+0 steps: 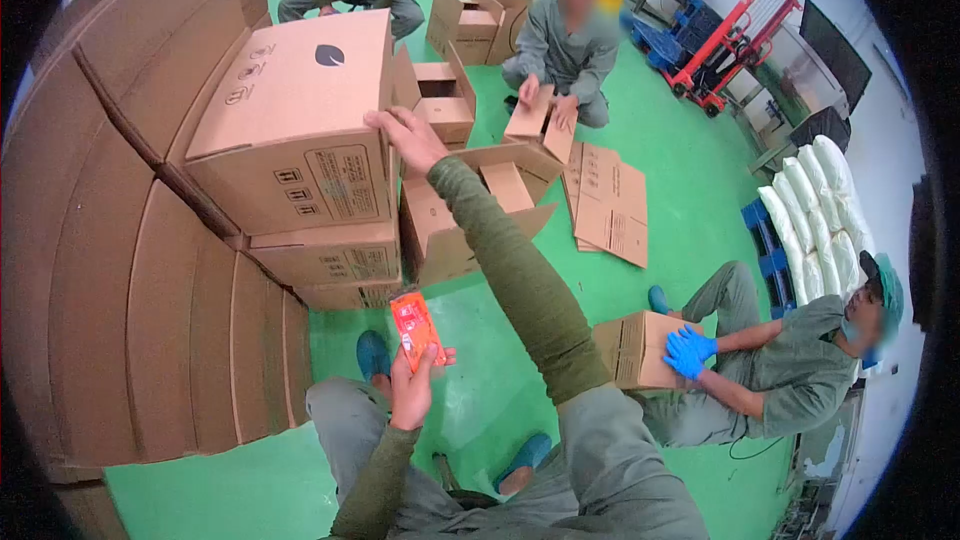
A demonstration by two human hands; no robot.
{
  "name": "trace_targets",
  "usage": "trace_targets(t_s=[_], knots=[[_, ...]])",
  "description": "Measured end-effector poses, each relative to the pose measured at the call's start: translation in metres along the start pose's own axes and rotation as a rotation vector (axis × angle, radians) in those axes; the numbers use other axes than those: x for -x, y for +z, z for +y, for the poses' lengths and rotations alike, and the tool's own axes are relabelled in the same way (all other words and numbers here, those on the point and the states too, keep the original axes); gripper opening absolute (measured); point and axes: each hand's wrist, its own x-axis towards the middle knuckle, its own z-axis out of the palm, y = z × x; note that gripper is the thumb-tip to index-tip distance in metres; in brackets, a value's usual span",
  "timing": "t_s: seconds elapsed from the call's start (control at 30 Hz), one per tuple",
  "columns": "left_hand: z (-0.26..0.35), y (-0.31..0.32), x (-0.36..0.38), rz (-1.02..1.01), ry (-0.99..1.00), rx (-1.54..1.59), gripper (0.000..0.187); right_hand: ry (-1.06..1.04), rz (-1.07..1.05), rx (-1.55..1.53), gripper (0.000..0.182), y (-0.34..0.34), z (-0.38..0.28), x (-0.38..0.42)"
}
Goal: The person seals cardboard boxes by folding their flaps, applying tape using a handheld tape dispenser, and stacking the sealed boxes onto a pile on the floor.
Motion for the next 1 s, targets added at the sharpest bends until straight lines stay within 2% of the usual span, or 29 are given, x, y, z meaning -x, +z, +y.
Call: trace_targets(t_s=[0.07,0.13,0.17,0.2,0.23,0.27,0.33,0.4,0.5,0.57,0.63,0.7,0.77,0.83,0.87,0.9,0.93,0.97,1.0], knots=[[-0.003,0.003,0.002,0.02,-0.035,0.074,0.027,-0.111,-0.057,-0.073,0.079,-0.011,0.026,0.008],[0.0,0.002,0.001,0.033,-0.053,0.104,0.027,-0.045,0.043,-0.043,0.072,-0.03,0.065,0.029],[0.006,0.002,0.003,0.034,-0.062,0.095,0.027,-0.021,0.103,0.135,0.079,-0.041,0.085,0.043],[0.01,0.001,0.004,0.032,-0.072,0.087,0.028,0.105,0.227,0.296,0.073,-0.052,0.138,0.051],[0.011,-0.001,0.003,0.028,-0.092,0.116,0.029,0.146,0.238,0.573,0.072,-0.064,0.151,0.071],[0.011,-0.001,0.001,0.02,-0.114,0.144,0.03,0.304,0.188,0.9,0.069,-0.069,0.159,0.091],[0.013,0.001,-0.004,0.02,-0.142,0.144,0.034,0.323,0.076,1.285,0.067,-0.086,0.223,0.128],[0.015,0.004,-0.004,0.045,-0.162,0.086,0.038,0.195,0.091,1.188,0.065,-0.097,0.249,0.149],[0.016,0.006,-0.004,0.051,-0.13,0.049,0.036,0.338,0.115,1.019,0.068,-0.082,0.275,0.193],[0.013,0.007,-0.004,0.028,0.013,-0.139,0.036,0.418,0.048,0.981,0.07,-0.055,0.289,0.255],[0.014,0.01,-0.009,-0.024,0.092,-0.279,0.035,0.351,-0.282,1.03,0.072,-0.035,0.295,0.334],[0.02,0.012,-0.004,-0.099,0.078,-0.386,0.035,0.0,-0.195,0.94,0.061,-0.028,0.29,0.402],[0.006,0.018,-0.009,-0.071,0.183,-0.444,0.035,0.016,-0.383,0.98,0.052,-0.034,0.31,0.448],[-0.026,0.016,-0.019,-0.014,0.231,-0.49,0.036,-0.104,-0.437,0.897,0.039,-0.047,0.32,0.451],[-0.044,0.016,-0.022,0.035,0.117,-0.465,0.038,-0.112,0.036,0.92,0.026,-0.036,0.338,0.467],[-0.063,0.017,-0.026,0.07,0.006,-0.496,0.039,0.062,0.174,0.91,0.025,-0.032,0.303,0.46],[-0.092,0.017,-0.019,0.096,-0.017,-0.524,0.041,0.191,0.384,1.02,0.036,-0.027,0.298,0.46],[-0.121,0.017,-0.012,0.122,-0.041,-0.551,0.044,0.223,0.659,0.903,0.049,-0.028,0.312,0.462],[-0.157,0.017,0.002,0.138,0.024,-0.575,0.047,0.197,0.831,0.83,0.053,-0.033,0.29,0.455]])
